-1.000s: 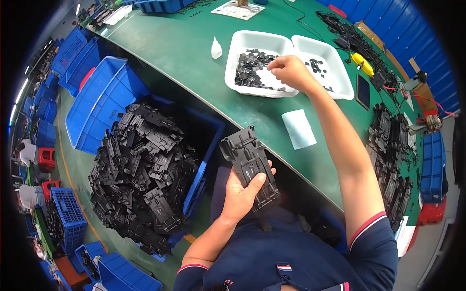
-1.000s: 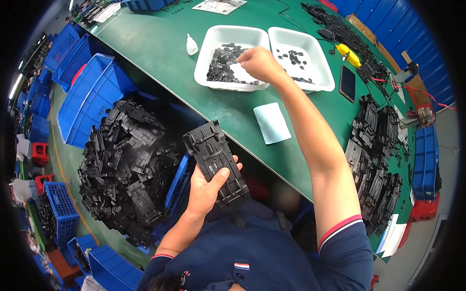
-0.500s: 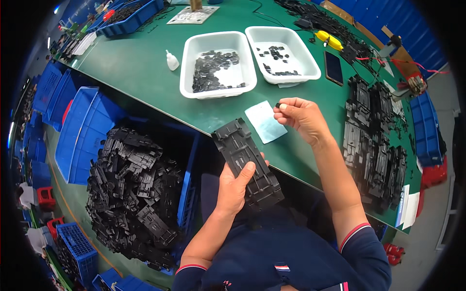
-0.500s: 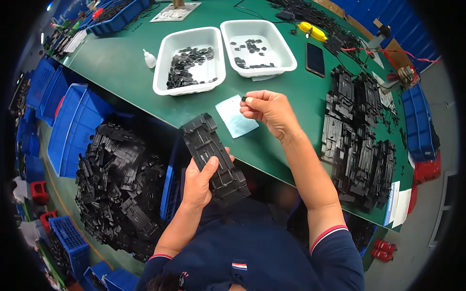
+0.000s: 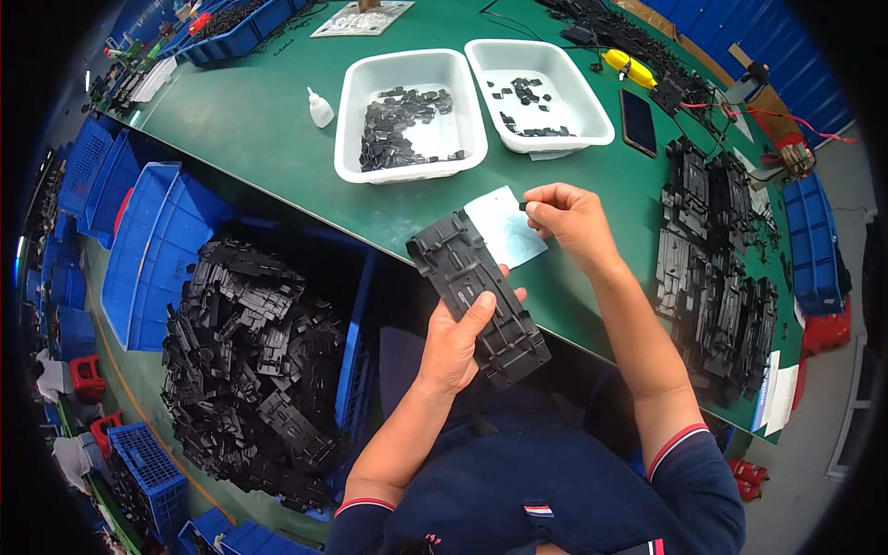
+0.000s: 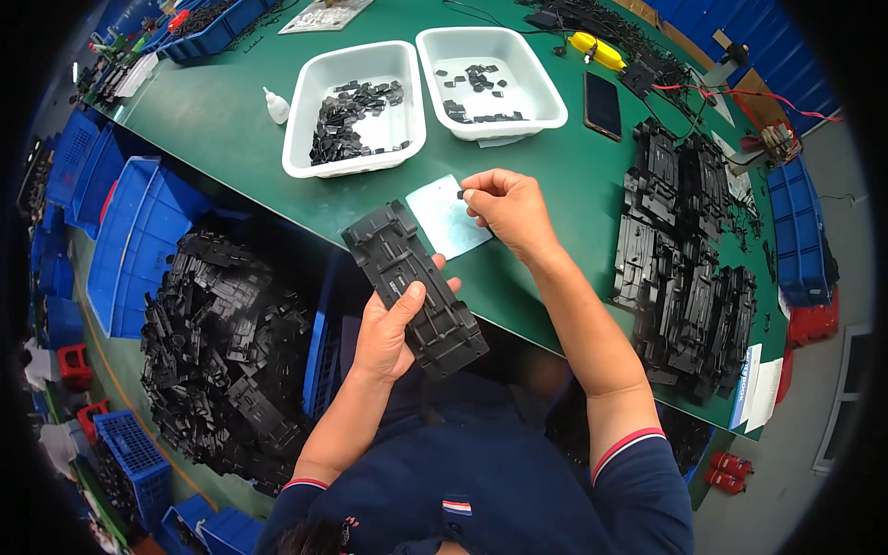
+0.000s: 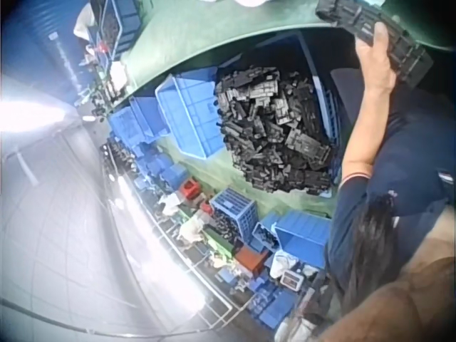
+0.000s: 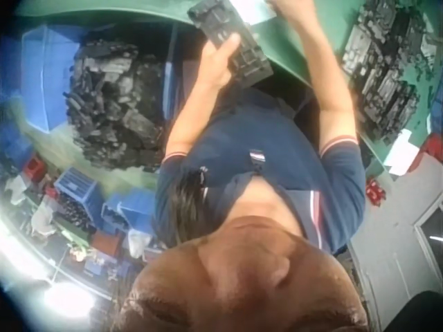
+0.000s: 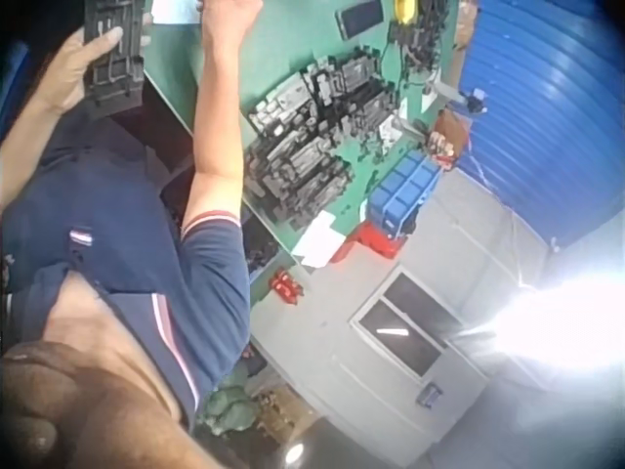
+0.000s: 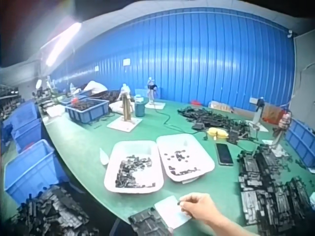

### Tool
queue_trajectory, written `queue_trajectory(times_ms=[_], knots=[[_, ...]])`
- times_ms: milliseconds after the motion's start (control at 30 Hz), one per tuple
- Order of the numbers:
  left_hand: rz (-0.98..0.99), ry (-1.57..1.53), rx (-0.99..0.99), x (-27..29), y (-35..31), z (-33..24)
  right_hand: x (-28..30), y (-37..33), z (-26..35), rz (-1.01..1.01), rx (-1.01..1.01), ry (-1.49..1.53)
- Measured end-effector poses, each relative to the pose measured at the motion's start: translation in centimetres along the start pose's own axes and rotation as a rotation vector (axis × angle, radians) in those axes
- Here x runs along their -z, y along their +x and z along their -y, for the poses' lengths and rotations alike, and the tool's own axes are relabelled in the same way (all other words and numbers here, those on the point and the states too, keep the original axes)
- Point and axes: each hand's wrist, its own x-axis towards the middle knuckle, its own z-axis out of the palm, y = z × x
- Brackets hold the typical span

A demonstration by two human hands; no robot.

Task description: Manually assembling small black plastic components by inserting studs into housings at a factory workbench.

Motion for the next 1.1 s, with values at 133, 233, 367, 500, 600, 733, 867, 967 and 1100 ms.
queue_trajectory(times_ms=[133,233,367,500,600,733,867,967,1100], knots=[[0.001,-0.017,0.024,0.3,0.5,0.2,-0.6,0.7,-0.3,-0.01,0.056,-0.178],[0.003,-0.022,0.039,0.7,0.7,0.3,-1.0,1.2,-0.4,-0.017,0.088,-0.289],[0.014,-0.023,0.05,0.9,0.8,0.2,-1.4,1.8,-0.5,-0.009,0.128,-0.39],[0.009,-0.033,0.058,1.0,0.9,0.1,-2.1,1.8,0.0,-0.001,0.134,-0.455],[0.003,-0.037,0.056,0.8,0.9,-0.1,-2.4,2.0,0.0,-0.002,0.157,-0.521],[0.001,-0.032,0.057,0.8,0.9,-0.1,-2.5,2.3,-0.6,-0.008,0.25,-0.618],[0.001,-0.025,0.055,0.8,0.9,-0.1,-2.2,1.2,0.2,-0.05,0.36,-0.588],[0.009,0.005,0.038,0.9,0.8,0.2,-2.1,-1.0,1.3,-0.061,0.507,-0.492],[0.021,0.097,-0.077,0.2,0.3,0.5,-2.1,-4.2,2.0,-0.023,0.913,-0.507]])
